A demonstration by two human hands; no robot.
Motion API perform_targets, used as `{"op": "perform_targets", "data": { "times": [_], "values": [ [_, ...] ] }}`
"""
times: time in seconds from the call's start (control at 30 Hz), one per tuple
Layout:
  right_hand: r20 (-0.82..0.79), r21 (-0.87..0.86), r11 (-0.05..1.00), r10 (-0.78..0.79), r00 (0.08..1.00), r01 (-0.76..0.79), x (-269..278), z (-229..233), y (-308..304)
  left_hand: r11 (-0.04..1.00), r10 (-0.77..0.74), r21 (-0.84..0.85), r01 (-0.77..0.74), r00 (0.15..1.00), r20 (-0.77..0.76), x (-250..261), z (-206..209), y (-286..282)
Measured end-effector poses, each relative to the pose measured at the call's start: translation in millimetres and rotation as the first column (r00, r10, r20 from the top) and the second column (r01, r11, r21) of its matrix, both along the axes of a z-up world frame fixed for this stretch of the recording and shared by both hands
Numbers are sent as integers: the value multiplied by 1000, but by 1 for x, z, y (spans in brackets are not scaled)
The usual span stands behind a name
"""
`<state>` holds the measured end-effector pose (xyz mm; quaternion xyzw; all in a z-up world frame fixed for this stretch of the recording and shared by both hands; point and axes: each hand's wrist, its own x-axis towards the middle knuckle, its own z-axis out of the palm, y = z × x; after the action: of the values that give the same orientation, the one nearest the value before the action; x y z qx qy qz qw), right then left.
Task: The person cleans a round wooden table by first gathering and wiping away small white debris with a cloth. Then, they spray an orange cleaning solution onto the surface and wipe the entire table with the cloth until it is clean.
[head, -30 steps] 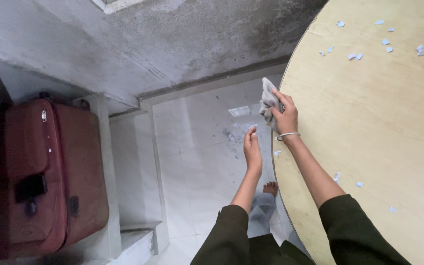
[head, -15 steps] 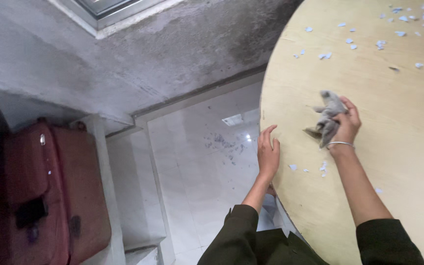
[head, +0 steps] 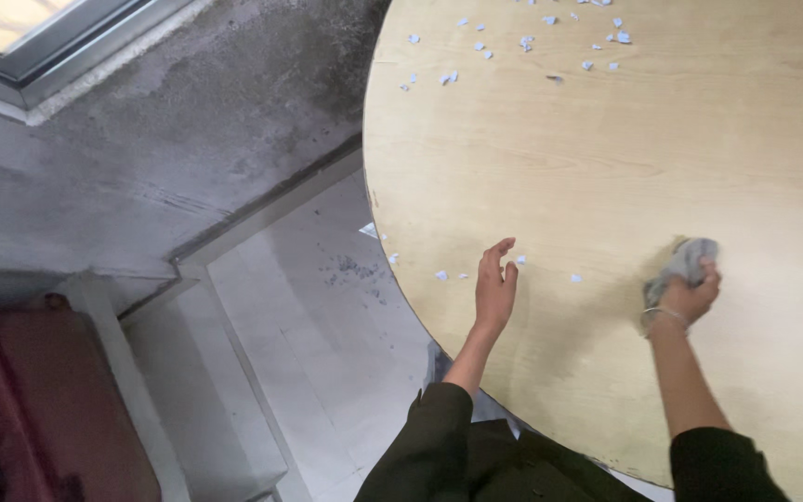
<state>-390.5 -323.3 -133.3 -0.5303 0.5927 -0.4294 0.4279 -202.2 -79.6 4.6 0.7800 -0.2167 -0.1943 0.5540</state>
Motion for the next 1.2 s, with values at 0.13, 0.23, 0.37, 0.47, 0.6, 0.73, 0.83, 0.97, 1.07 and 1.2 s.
{"op": "perform_targets", "data": {
  "times": [0.13, 0.23, 0.37, 0.47, 0.6, 0.73, 0.83, 0.97, 1.07, 1.2],
  "values": [
    [-224, -153, 957, 209, 952, -247, 36, -5, 74, 999, 37, -19, -38, 998, -54, -39, -26, 1],
    [117, -15, 878, 476, 872, -478, 83, 26, 94, 995, 85, -41, -87, 995, -46, -53, -40, 10],
    [228, 26, 878, 460, 858, -478, 84, 72, 80, 982, 189, -26, -189, 982, -32, -60, -38, 28],
    [-28, -235, 894, 386, 922, -381, 61, 64, 53, 965, 260, 34, -258, 963, -71, -59, -32, 39],
    [-476, -77, 877, 385, 790, -474, 45, 24, 55, 957, 290, 23, -289, 955, -67, -54, -35, 49],
    [-453, -167, 766, 499, 738, -620, 89, 16, 99, 943, 331, 42, -329, 942, -56, -37, -41, 69],
    [-464, -148, 680, 593, 658, -718, 133, 31, 150, 919, 394, 58, -391, 918, -50, -25, -46, 91],
    [-457, -104, 588, 688, 564, -802, 184, 52, 234, 858, 509, 83, -507, 861, -6, -9, -52, 122],
    [-426, -51, 525, 758, 494, -850, 223, 57, 285, 793, 610, 81, -604, 787, -92, 3, -58, 143],
    [-390, -43, 401, 836, 385, -915, 285, 53, 326, 718, 693, 51, -694, 708, -135, 15, -61, 169]
  ]
}}
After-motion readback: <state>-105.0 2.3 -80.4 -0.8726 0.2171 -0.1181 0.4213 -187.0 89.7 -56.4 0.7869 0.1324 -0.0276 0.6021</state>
